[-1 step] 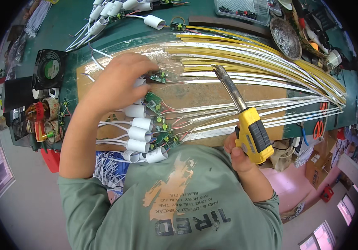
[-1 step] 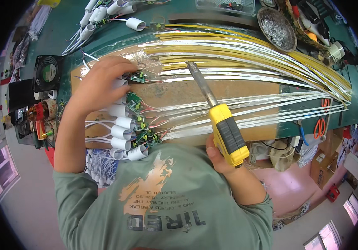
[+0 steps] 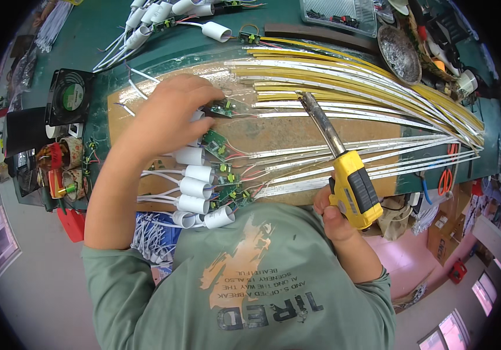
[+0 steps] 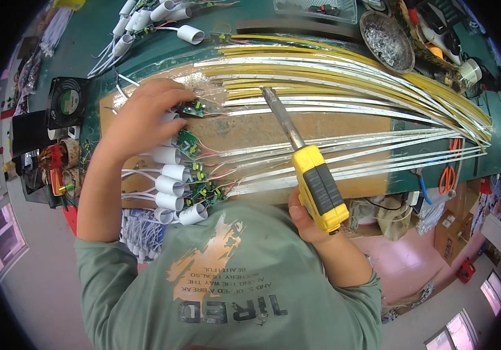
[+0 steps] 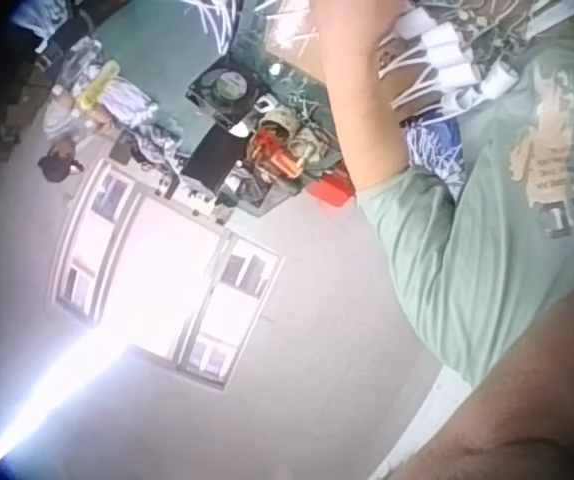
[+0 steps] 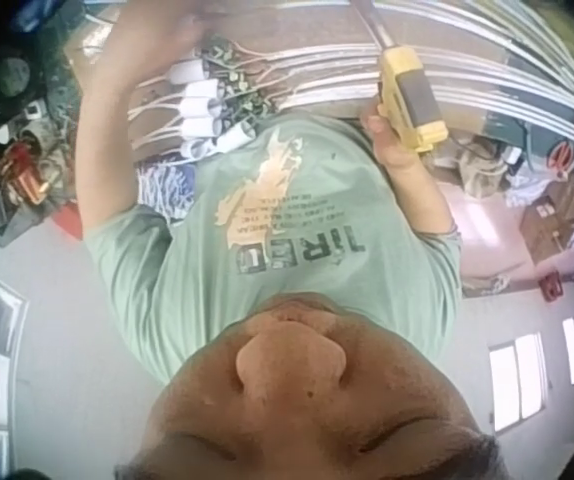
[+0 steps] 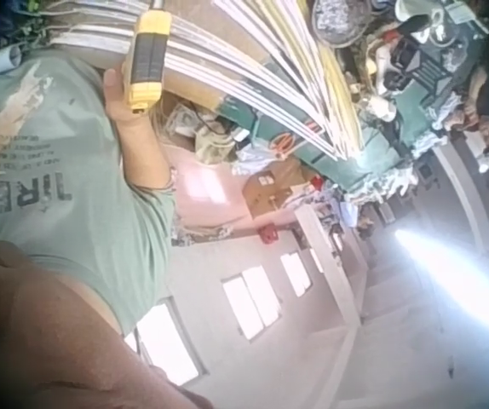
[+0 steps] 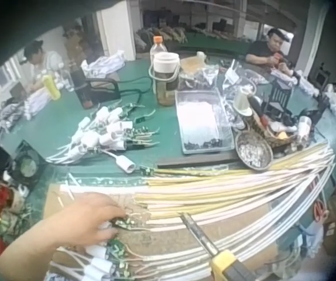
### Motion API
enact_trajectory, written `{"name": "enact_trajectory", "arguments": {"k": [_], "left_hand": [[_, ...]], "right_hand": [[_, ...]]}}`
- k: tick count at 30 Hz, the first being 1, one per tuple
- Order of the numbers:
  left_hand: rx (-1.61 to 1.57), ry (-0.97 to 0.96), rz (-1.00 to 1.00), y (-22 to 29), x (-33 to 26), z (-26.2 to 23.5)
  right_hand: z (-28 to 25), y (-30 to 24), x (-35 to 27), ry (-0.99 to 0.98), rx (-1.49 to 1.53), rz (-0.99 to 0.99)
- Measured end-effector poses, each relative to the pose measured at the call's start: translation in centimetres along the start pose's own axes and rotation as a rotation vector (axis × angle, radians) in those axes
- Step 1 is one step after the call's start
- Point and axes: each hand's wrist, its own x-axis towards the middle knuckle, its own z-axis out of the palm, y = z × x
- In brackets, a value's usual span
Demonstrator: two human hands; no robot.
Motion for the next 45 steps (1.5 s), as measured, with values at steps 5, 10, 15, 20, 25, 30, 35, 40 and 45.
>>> {"name": "enact_trajectory", "arguments": {"k": [5,10,15,20,25,30,35,40,45], "left_hand": [[0.084,0.036,0.004,0.3,0.4,0.4],[0.086,0.007,-0.091,4.5,-0.7,-3.3],[-0.191,-0.386,0.034,6.0,-1.9,-3.5],[-0.252,-0.183,-0.095,5.1,0.2,-0.7],[-0.059,-0.024,-0.149,4.1,3.2,2.9],[-0.095,-0.145,-0.215,4.7,2.9,3.7],[-0.192,-0.031,-0.314,4.1,2.9,3.9],[-0.226,0.017,-0.344,4.2,2.9,3.9],[-0.219,0.011,-0.349,3.9,2.9,3.8]], "right_hand": [[0.5,-0.5,0.4,0.018,0.07,-0.006],[0.7,-0.9,0.5,0.019,0.198,-0.02],[0.5,-0.6,0.3,0.039,0.12,-0.014],[0.1,-0.1,0.3,0.015,0.066,-0.033],[0.2,-0.1,0.4,0.016,0.095,-0.033],[0.1,-0.3,0.5,0.004,0.148,-0.043],[0.1,-0.3,0.5,-0.012,0.163,-0.031],[0.3,-0.4,0.6,-0.002,0.203,-0.027],[0.3,-0.3,0.5,0.002,0.168,-0.035]]}}
